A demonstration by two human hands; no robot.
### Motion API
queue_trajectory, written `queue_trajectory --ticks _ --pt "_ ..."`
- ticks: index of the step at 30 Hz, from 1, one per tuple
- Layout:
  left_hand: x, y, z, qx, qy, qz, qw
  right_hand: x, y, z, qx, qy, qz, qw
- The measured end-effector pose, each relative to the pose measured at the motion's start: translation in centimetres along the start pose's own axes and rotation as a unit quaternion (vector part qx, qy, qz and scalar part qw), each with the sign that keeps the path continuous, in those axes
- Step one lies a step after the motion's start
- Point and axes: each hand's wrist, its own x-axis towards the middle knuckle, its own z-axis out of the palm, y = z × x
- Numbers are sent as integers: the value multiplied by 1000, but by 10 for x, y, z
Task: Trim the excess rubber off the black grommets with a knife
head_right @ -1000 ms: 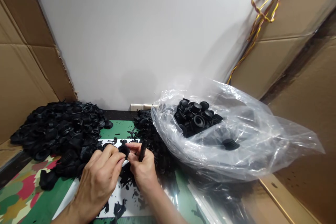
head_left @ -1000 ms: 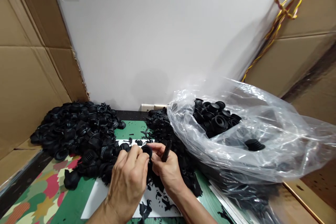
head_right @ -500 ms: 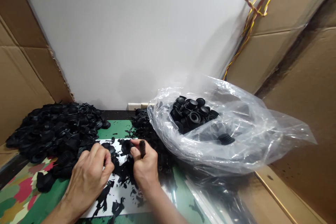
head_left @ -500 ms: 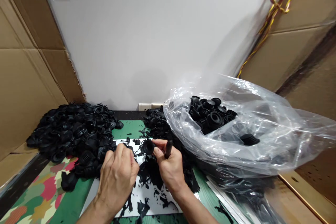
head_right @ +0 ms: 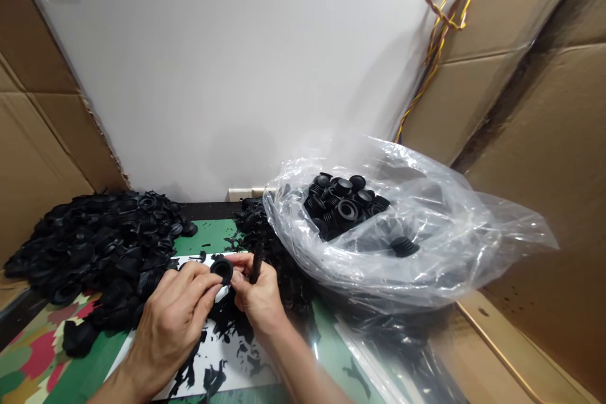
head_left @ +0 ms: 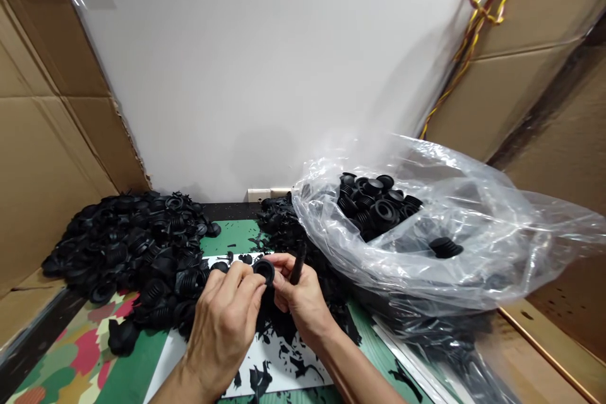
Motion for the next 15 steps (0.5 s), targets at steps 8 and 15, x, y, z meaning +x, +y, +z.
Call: queue_trajectory --ticks 8,15 --pt "0 9 10 138 24 114 984 -10 1 5 -161 64 -120 977" --pt "-5 -6 8 129 28 17 991 -9 -11 2 -236 109 -179 949"
